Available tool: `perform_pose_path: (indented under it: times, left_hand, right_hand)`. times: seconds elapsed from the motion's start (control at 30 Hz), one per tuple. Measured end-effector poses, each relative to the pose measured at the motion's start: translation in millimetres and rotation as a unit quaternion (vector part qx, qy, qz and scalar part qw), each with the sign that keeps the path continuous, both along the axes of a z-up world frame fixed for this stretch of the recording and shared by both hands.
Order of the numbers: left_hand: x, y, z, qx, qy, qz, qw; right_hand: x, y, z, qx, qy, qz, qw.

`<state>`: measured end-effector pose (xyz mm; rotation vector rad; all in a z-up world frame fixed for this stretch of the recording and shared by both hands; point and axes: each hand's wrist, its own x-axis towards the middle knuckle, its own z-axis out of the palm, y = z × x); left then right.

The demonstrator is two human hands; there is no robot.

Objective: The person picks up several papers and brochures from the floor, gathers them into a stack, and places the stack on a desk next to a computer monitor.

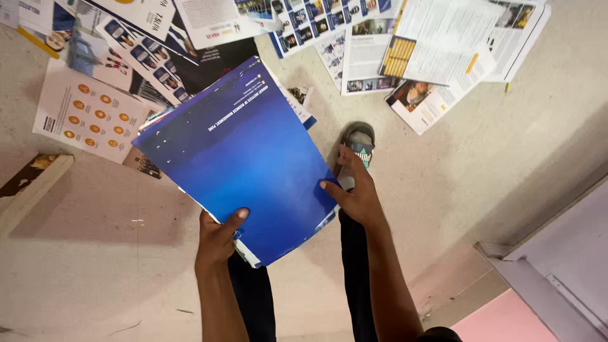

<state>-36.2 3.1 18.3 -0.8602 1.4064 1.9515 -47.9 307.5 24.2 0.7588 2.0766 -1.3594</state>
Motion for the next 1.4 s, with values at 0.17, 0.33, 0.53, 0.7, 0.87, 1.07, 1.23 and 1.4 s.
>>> perform_pose_path:
  times: [0.17, 0.33, 0.53, 0.7, 0.87, 1.07, 1.23, 1.4]
  left_hand:
    - [-33, 13, -6, 0.063, -0.017, -0.066, 0.996]
    - [-61, 50, -31, -0.049, -0.057, -0.202, 0.977]
    - [-54, 101, -70, -0.126, 0.096, -0.284, 0.946]
    - [-42, 100, -43, -0.072, -0.081, -0.247, 0.963]
    - [-53, 74, -12, 0.09, -0.204, -0.091, 0.971]
    - [-51, 101, -5, 0.004, -0.063, -0.075, 0.995]
    - [-63, 129, 30, 0.019, -0.033, -0.067, 0.997]
    - [-32, 140, 68, 0.074, -0.18, -0.103, 0.975]
  right_hand:
    - [6, 24, 6, -0.29, -0.046, -0.13, 0.947]
    - [16, 35, 3, -0.21, -0.041, -0.138, 0.967]
    - [47, 33, -28, -0.124, -0.001, -0.086, 0.989]
    - [60, 54, 4, -0.207, -0.111, -0.181, 0.955]
    - [58, 82, 59, -0.298, -0.089, -0.137, 0.94]
    - [81, 84, 86, -0.295, -0.048, -0.111, 0.948]
    - [89, 103, 109, -0.268, -0.055, -0.157, 0.949]
    - [100, 146, 129, -0.304, -0.07, -0.226, 0.923]
